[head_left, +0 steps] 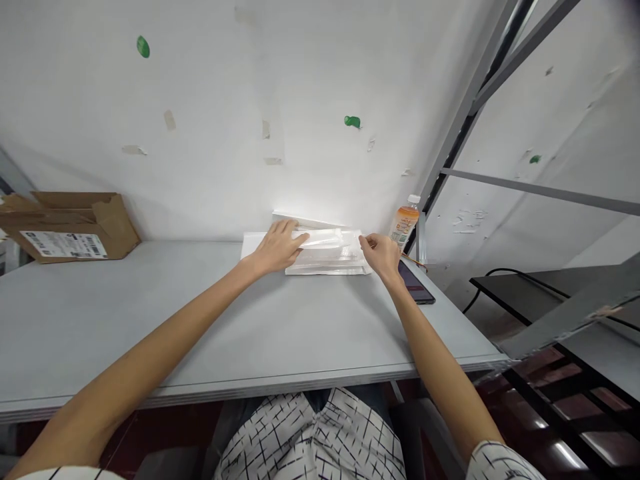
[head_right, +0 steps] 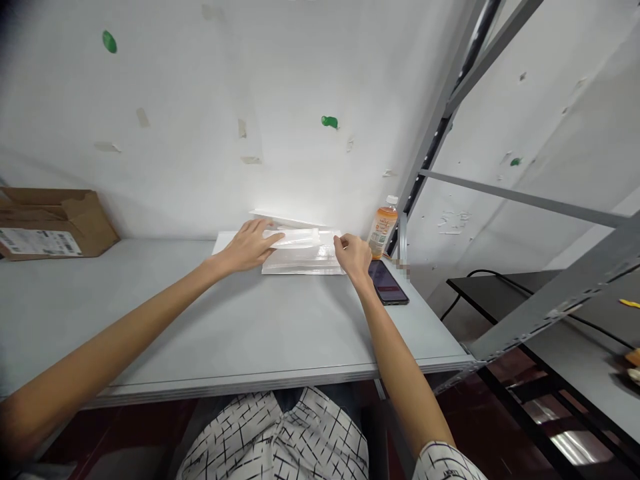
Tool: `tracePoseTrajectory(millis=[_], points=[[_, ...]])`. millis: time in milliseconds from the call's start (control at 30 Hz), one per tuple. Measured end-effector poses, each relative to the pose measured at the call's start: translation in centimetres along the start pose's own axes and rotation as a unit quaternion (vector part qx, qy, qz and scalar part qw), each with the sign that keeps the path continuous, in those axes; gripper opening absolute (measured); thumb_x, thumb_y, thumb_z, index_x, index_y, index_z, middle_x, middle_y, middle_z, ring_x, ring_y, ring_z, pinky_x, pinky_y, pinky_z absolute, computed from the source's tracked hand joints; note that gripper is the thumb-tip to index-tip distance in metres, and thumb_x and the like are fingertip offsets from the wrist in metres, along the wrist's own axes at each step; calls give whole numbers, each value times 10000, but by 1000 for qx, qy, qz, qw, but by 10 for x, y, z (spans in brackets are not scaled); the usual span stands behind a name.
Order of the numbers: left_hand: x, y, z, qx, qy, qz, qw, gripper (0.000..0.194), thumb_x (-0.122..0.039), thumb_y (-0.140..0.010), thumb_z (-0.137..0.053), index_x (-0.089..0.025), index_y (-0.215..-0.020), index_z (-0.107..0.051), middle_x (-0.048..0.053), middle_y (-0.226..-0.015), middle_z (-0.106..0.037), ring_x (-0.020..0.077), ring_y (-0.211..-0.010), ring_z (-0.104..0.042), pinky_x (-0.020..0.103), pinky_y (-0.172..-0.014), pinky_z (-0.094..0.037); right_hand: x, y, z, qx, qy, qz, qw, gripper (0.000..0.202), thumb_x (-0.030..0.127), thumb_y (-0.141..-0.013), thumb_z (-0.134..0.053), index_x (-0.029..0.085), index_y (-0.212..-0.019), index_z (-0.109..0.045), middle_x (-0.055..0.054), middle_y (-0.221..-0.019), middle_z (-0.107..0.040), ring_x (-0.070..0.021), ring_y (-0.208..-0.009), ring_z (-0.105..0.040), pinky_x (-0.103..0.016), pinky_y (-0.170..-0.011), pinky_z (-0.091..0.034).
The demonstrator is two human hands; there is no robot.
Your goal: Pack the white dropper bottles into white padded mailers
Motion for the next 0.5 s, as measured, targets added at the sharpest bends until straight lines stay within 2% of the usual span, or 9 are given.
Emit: tracePoseTrajectory(millis=[67, 167, 267, 367, 500], points=[[-4, -20, -17, 26, -23, -2, 999, 268, -229, -959, -456, -160, -1148, -633, 195, -1239, -559, 316, -1125, -543, 420, -887, -425, -9, -3, 1, -13, 55, -12, 998, 297, 390, -920, -542, 188, -870, -754, -101, -930, -761, -272, -916, -689, -336, -776, -466], [-10, -41, -42, 52, -27, -13, 998, 294, -232, -999, -399, -174, -1213, -593, 160, -1139, -621, 266, -973, -604, 359, -767, -415, -16, -6, -4, 1, 78, -3, 997, 321, 428, -924, -544, 200, -985, -761, -95, -1013, -758, -271, -979, -679, -344, -810, -466], [-12, -51, -60, 52, -6, -15, 999, 336, -230, -1021, -357, -209, -1295, -549, 130, -1130, -664, 256, -985, -625, 336, -743, -400, -18, -7, -16, 47, 60, 13, 997, 365, 483, -928, -545, 210, -1068, -742, -85, -1056, -752, -255, -1005, -675, -337, -827, -466], [-10, -53, -70, 51, 19, 7, 998, 371, -297, -1040, -328, -225, -1340, -534, 112, -1179, -679, 258, -1025, -640, 337, -765, -411, -16, -6, -24, 80, 49, 28, 995, 412, 534, -908, -569, 219, -1129, -716, -79, -1108, -740, -247, -1010, -672, -334, -830, -469], [-13, -53, -68, 47, 43, 15, 998, 508, -534, -1013, -347, -209, -1351, -542, 117, -1236, -670, 283, -1069, -640, 388, -880, -424, -9, -2, -28, 97, 64, 44, 992, 443, 548, -862, -629, 233, -1167, -691, -70, -1157, -719, -249, -1018, -661, -335, -827, -472]])
Point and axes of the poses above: each hand's wrist, its own y-axis away from the middle knuckle, its own z-axis out of the back of the hand, x = y × z, the point moved 10 cm from there along -y, towards the middle knuckle
